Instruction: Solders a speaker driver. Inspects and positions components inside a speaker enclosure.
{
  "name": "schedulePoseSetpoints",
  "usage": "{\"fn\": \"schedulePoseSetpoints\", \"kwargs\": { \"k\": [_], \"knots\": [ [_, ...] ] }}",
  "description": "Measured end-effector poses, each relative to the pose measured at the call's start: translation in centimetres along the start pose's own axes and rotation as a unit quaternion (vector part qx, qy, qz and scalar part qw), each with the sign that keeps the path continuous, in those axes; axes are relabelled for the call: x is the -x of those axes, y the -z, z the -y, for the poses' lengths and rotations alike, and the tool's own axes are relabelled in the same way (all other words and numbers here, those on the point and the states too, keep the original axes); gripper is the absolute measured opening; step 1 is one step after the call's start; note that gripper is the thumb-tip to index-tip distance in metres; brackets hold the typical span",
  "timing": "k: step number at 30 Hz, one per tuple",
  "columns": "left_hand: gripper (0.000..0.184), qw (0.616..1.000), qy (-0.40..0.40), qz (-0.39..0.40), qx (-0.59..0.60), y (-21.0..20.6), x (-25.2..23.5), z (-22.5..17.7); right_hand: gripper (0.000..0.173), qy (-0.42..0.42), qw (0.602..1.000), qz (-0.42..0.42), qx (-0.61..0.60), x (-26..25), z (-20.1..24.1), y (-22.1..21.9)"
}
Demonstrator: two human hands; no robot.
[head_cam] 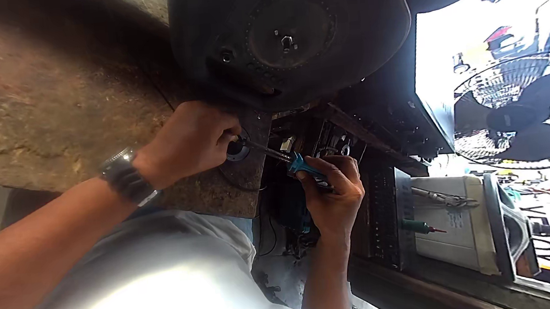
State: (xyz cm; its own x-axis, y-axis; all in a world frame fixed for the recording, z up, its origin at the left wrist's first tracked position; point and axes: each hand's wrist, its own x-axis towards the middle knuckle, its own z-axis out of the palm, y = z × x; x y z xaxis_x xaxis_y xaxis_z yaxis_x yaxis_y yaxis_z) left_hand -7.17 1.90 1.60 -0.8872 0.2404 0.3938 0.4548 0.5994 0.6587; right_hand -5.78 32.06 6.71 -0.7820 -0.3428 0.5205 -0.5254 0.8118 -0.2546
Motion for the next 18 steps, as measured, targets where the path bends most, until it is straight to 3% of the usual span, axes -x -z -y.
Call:
{"fn": "schedulePoseSetpoints", "kwargs": {
  "k": [18],
  "knots": [
    [0.016,1.0,-0.013,0.004,-0.012,-0.01,-0.09,0.13,0.023,0.005,1.0,0.005,0.002,-0.03,-0.08,-0.13]
  ]
}}
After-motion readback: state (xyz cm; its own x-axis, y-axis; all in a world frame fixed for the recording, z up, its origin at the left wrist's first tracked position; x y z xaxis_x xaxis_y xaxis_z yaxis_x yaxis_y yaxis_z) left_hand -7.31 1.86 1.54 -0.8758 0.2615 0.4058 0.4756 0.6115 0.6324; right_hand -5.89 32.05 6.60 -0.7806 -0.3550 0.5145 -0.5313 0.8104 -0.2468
